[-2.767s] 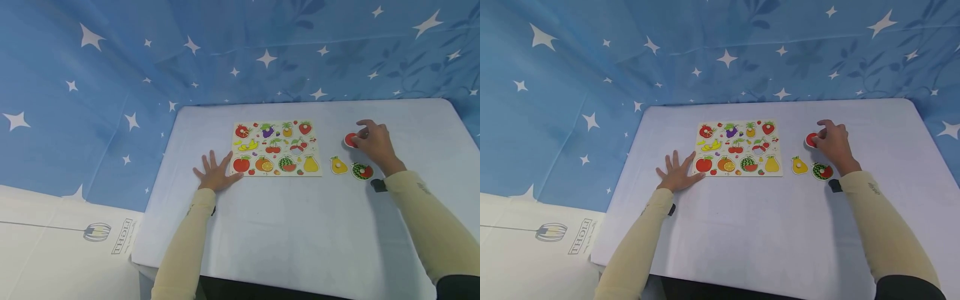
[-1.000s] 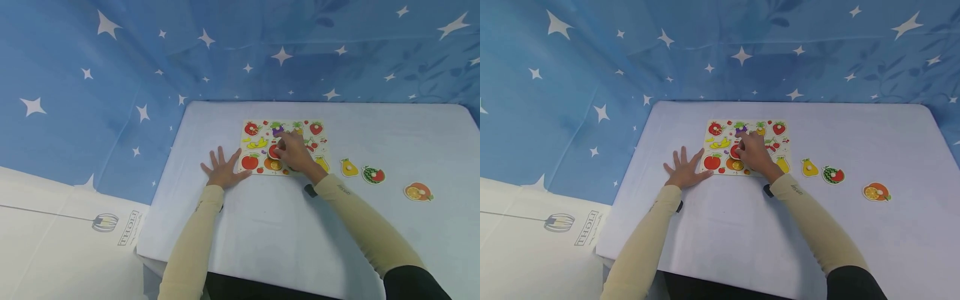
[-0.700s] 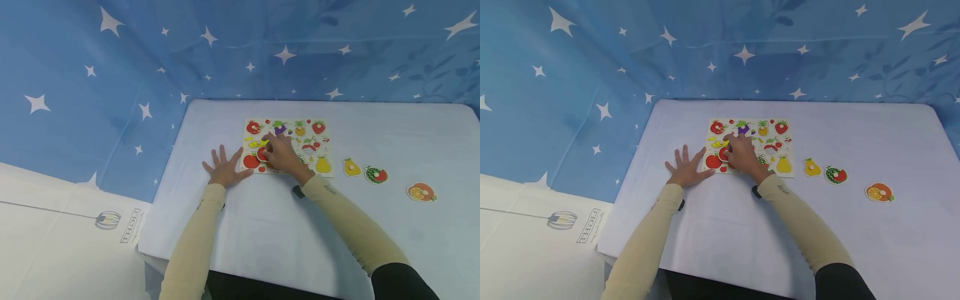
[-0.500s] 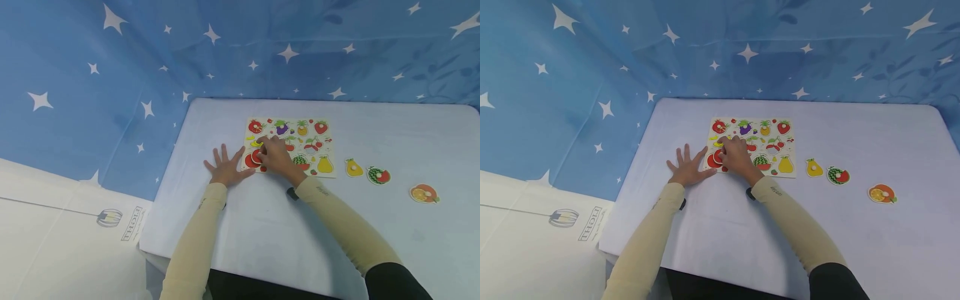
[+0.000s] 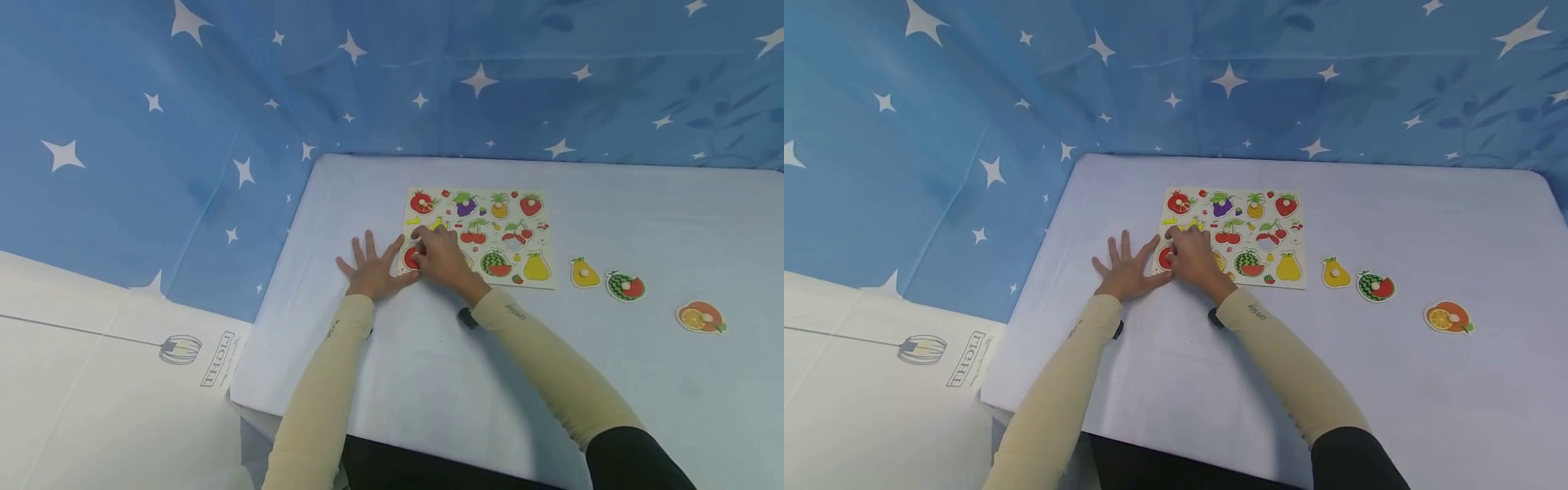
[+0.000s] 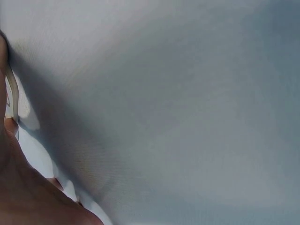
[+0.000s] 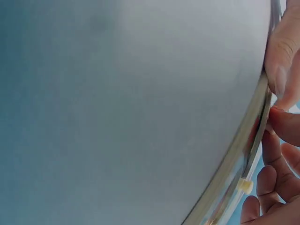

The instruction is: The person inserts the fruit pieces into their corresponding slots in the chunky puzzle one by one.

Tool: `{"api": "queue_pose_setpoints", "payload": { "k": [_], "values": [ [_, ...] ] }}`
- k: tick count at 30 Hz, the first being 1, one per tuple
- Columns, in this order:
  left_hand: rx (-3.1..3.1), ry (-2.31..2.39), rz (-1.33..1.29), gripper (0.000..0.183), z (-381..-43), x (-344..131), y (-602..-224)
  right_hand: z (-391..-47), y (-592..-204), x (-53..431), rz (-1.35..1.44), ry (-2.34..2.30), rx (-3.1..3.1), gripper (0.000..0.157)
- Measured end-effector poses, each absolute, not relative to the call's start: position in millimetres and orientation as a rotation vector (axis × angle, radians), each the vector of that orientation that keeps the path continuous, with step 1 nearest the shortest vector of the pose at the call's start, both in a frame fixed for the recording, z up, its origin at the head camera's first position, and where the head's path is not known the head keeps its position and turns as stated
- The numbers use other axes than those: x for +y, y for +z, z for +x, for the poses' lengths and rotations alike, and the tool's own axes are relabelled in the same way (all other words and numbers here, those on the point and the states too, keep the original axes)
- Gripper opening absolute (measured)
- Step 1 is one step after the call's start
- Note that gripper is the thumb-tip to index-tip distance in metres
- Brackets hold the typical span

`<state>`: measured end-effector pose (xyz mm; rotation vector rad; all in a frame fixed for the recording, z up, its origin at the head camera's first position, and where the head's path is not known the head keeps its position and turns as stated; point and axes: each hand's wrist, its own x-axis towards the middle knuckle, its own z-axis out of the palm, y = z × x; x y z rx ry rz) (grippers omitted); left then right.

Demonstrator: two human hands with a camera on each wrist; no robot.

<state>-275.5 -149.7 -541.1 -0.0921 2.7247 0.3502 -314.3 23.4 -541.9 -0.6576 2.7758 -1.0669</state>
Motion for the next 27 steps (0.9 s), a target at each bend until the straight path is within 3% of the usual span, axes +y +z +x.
{"api": "queue_pose_setpoints", "payload": {
  "k": [15,21,27],
  "values": [
    [2.755,0.29,-0.055,0.095,-274.8,-141.5,-529.6,-313.6,-535.2,23.9,-0.717,-0.807,2.902,0.038],
    [2.742,0.34,-0.075,0.096,-277.7,-143.4,-537.5,-315.6,-531.8,25.9,-0.672,-0.425,3.023,0.065],
    [2.753,0.393,-0.089,0.098,-278.7,-150.9,-551.0,-318.6,-541.4,41.3,-0.632,-0.4,3.065,0.097]
  ]
}}
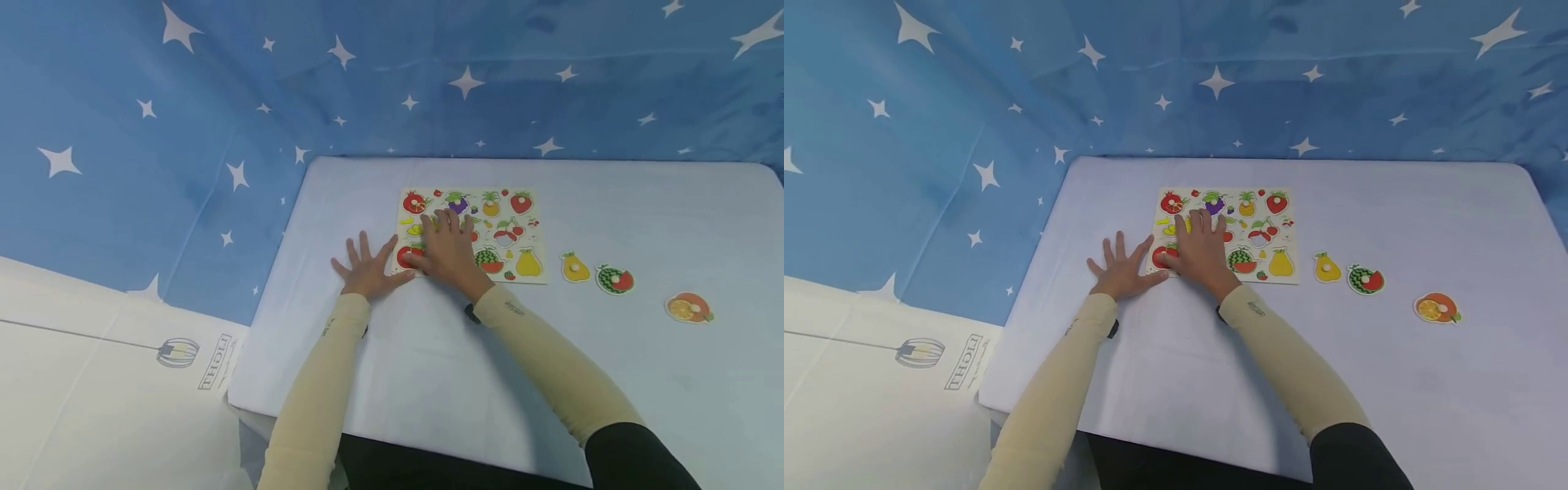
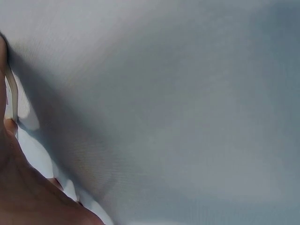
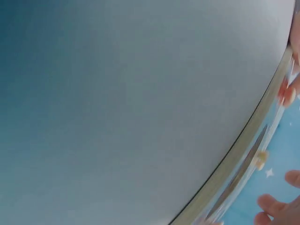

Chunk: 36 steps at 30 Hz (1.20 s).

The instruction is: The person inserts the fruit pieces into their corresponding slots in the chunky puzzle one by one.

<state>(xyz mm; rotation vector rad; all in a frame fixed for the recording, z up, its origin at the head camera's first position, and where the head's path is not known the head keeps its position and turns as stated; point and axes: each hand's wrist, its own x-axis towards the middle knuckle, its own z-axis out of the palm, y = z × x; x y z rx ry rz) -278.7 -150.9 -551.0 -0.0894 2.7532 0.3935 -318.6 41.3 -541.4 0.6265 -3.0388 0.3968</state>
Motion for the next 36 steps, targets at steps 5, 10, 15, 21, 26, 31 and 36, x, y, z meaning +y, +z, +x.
{"api": "queue_pose_setpoints", "payload": {
  "k": [5,10,15,21,26,31,36],
  "values": [
    [2.735,0.436,-0.088,0.098,-277.0,-151.4,-548.2,-316.1,-545.6,59.1,0.657,0.498,-2.99,0.104],
    [2.71,0.413,-0.106,0.098,-274.0,-149.6,-541.9,-310.1,-541.3,76.0,0.703,0.598,-2.993,0.106],
    [2.706,0.393,-0.108,0.098,-273.5,-146.4,-538.8,-306.3,-536.9,95.9,0.693,0.666,-3.016,0.107],
    [2.707,0.409,-0.112,0.098,-272.6,-146.4,-536.3,-304.2,-532.3,120.7,0.648,0.748,-3.012,0.109],
    [2.723,0.433,-0.108,0.098,-273.1,-148.3,-538.0,-303.3,-529.4,138.1,0.618,0.762,-3.011,0.108],
    [2.729,0.43,-0.102,0.099,-273.7,-150.2,-541.7,-300.5,-527.6,155.8,0.573,0.742,-3.044,0.109],
    [2.719,0.42,-0.099,0.1,-273.7,-149.4,-543.3,-295.3,-522.6,180.4,0.52,0.791,-3.05,0.108]
  ]
}}
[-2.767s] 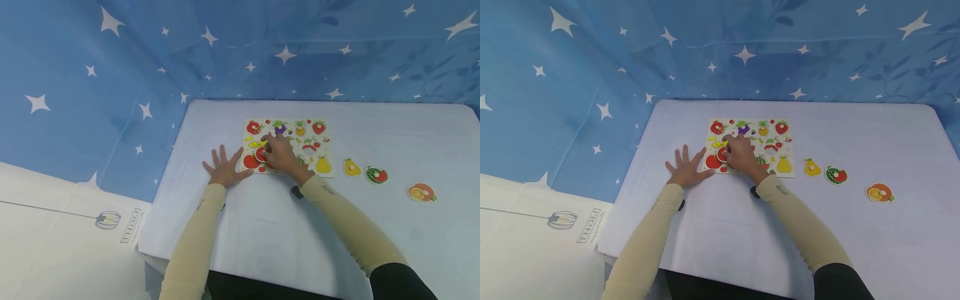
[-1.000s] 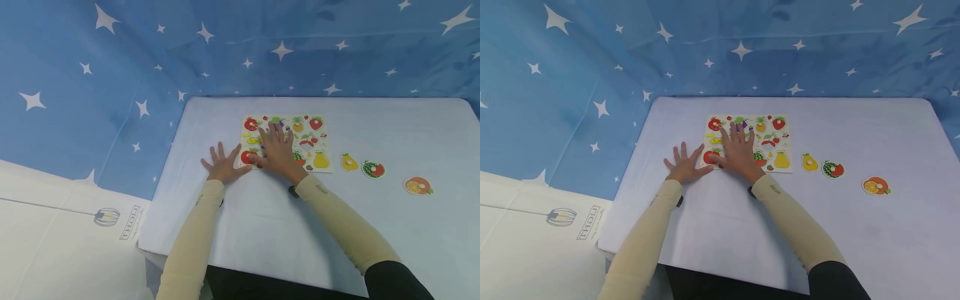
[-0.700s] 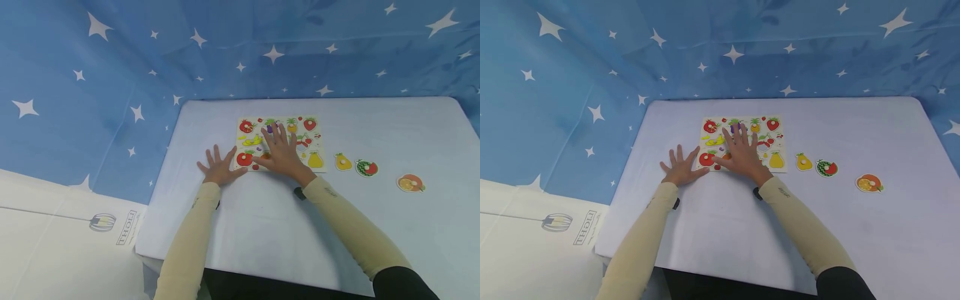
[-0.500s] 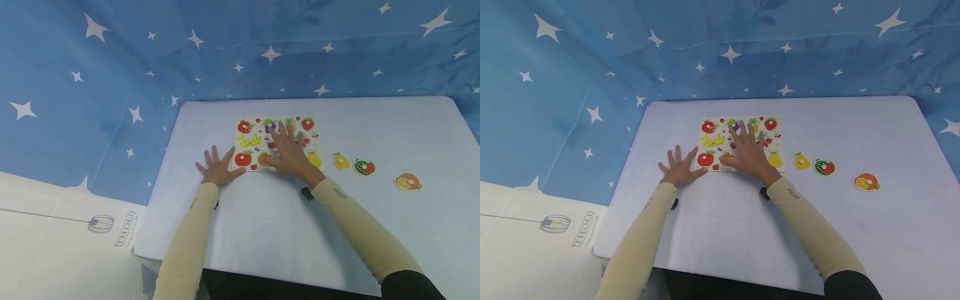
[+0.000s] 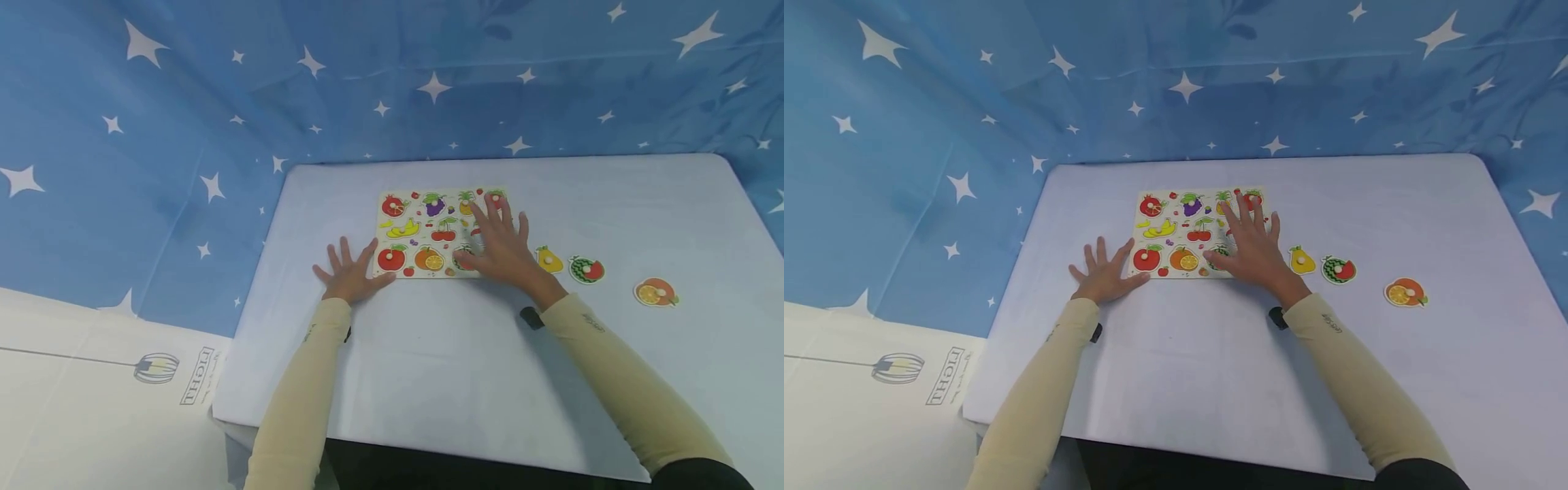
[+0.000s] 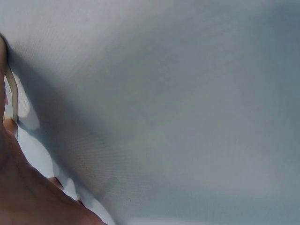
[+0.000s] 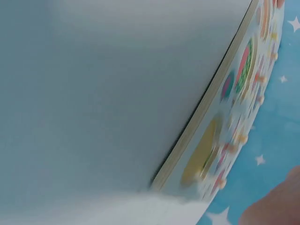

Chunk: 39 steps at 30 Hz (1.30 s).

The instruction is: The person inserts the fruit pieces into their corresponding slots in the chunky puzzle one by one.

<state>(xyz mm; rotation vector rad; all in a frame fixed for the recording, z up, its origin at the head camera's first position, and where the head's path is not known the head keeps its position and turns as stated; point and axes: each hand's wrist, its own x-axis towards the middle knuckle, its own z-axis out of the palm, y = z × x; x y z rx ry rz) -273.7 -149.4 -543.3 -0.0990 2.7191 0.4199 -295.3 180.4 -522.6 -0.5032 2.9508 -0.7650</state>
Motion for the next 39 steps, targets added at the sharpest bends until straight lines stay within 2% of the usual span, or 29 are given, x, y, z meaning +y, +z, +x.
{"api": "queue_pose_setpoints", "payload": {
  "k": [7,24,32,39],
  "values": [
    [2.72,0.428,-0.09,0.1,-273.8,-148.5,-543.3,-286.6,-518.7,218.7,-0.421,-0.799,2.939,0.109],
    [2.719,0.455,-0.075,0.099,-267.0,-145.3,-529.6,-241.1,-515.1,319.8,-0.214,-0.927,3.078,0.091],
    [2.71,0.454,-0.078,0.099,-268.1,-145.4,-529.6,-213.6,-518.8,357.2,0.092,-0.938,3.156,0.08],
    [2.707,0.47,-0.069,0.099,-267.8,-146.0,-530.0,-196.6,-523.5,380.6,0.503,-0.798,3.155,0.075]
  ]
}}
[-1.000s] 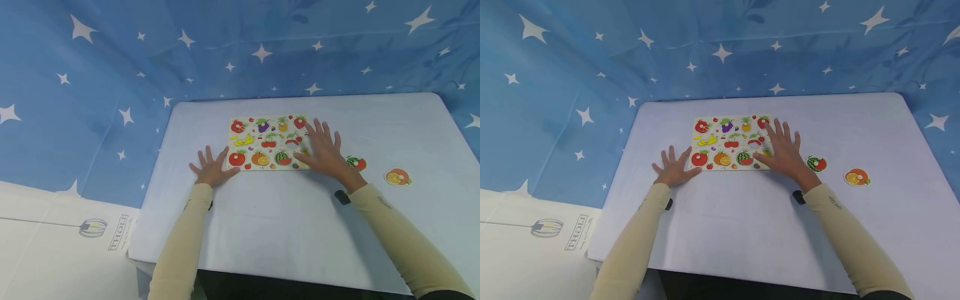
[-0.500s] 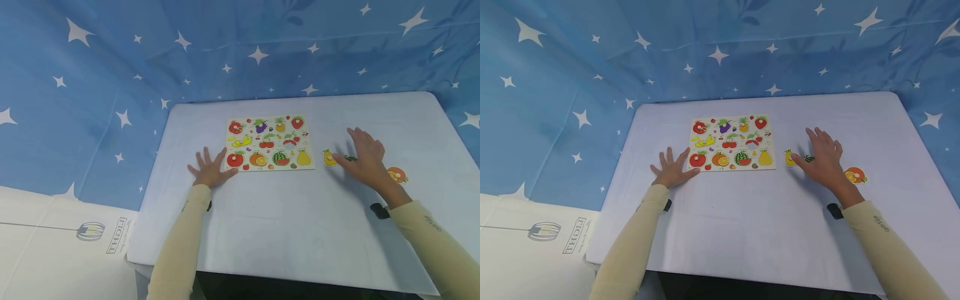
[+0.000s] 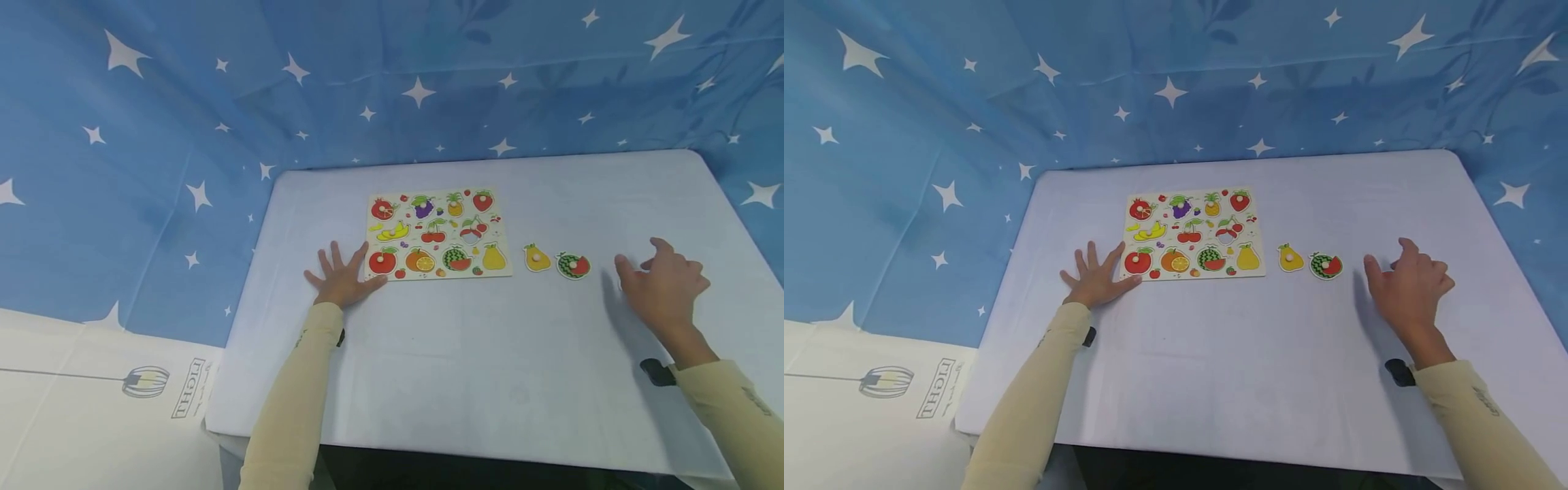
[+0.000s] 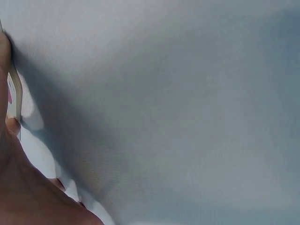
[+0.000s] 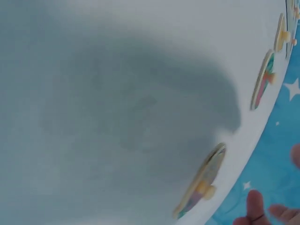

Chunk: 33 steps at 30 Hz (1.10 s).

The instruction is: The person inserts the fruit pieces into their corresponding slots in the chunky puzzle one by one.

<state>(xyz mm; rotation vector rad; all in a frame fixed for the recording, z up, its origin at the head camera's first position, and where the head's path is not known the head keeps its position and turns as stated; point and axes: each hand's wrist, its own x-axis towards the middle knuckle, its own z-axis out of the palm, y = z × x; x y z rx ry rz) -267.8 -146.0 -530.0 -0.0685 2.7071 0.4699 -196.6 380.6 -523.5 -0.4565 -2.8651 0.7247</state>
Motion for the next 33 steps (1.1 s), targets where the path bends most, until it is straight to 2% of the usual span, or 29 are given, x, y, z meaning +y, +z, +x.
{"api": "queue_pose_setpoints", "payload": {
  "k": [6,18,27,33],
  "values": [
    [2.717,0.476,-0.066,0.099,-266.1,-146.9,-530.9,-189.9,-530.2,392.3,-0.669,0.698,-2.931,0.074],
    [2.699,0.482,-0.077,0.099,-267.8,-146.8,-530.8,-190.9,-538.3,400.0,-0.748,0.535,-3.083,0.06],
    [2.703,0.484,-0.071,0.099,-268.3,-147.2,-533.6,-192.3,-537.0,396.7,-0.64,0.478,-3.092,0.056],
    [2.688,0.484,-0.078,0.099,-270.7,-147.3,-533.4,-200.7,-533.1,391.8,-0.493,0.55,-3.042,0.059]
  ]
}}
